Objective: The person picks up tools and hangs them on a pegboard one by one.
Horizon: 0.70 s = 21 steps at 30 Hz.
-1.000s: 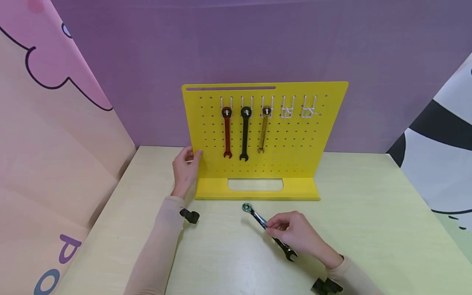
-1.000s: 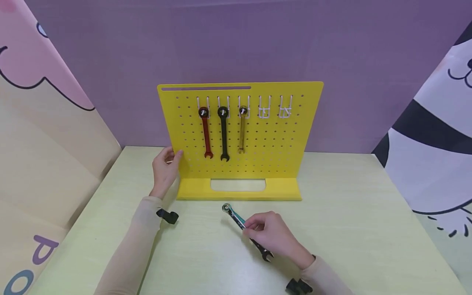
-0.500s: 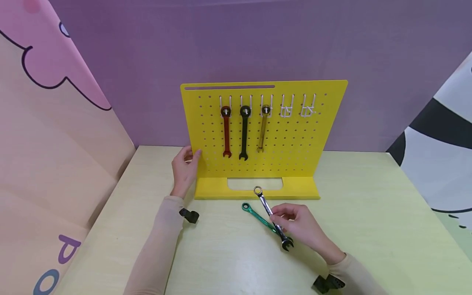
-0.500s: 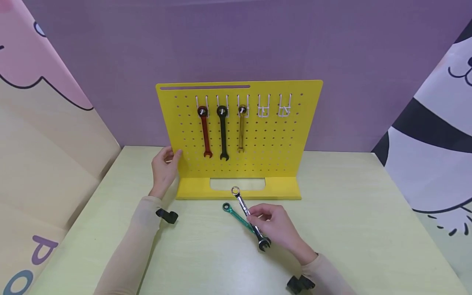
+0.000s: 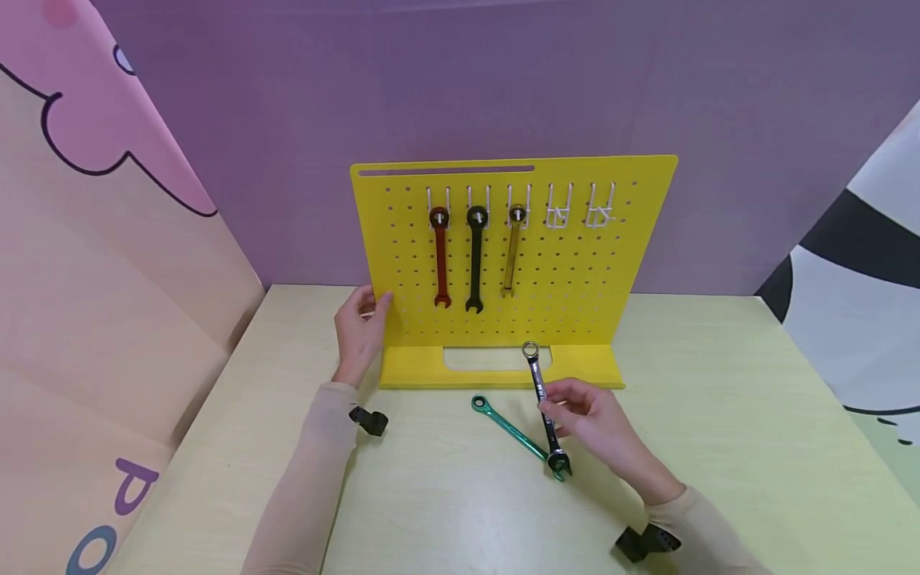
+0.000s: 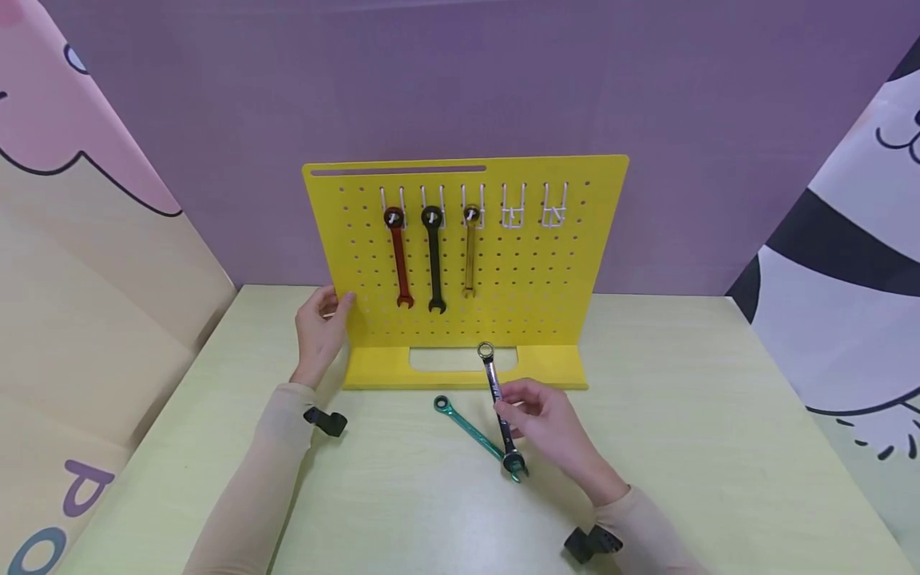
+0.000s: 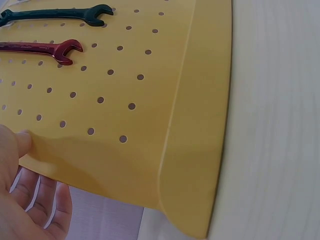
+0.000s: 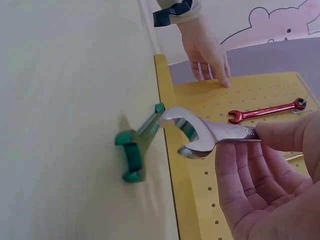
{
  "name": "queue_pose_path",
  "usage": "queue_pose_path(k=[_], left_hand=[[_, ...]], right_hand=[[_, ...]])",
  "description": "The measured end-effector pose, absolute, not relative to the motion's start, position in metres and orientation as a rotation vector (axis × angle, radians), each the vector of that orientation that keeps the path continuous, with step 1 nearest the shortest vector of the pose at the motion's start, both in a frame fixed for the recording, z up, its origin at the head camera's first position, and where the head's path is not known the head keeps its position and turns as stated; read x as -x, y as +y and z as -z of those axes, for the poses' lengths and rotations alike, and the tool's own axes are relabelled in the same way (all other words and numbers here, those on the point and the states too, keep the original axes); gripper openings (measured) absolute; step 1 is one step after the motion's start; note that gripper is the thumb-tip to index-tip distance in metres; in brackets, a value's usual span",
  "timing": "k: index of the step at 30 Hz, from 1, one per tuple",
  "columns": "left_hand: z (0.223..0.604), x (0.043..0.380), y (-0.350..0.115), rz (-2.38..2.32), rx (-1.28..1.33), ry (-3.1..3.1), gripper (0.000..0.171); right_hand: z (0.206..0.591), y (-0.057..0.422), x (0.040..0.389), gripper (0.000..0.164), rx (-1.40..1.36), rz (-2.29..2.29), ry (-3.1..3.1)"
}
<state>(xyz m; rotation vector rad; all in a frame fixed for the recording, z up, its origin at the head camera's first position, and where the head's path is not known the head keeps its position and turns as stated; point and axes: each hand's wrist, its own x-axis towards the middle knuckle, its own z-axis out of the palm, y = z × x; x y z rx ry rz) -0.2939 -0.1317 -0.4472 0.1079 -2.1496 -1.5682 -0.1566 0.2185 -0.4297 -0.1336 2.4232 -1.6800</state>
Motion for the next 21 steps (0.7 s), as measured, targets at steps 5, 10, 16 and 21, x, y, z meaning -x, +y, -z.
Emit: queue_pose_path(k=[5,10,16,21], left_hand=[[0.448,0.294,-0.133,1.568,-0.099,-2.148,0.030],[0.448,0.294,-0.133,1.577,-0.103,-2.144,0.030],[0.447,0.294,-0.133,1.579,-0.090,-2.139,0.029],[0.447,0.294,-0.132,1.570,-0.092,-2.146,0.030]], right_hand=[[0.426,0.221,0.162,0.030,0.095,1.691,2.443],[0.421,0.222,0.167,0.034,0.082,1.709,2.432],[0.412,0.223,0.171,0.035,0.071,1.766,2.410],[0.407,0.224,0.174,0.034,0.082,1.794,2.426]])
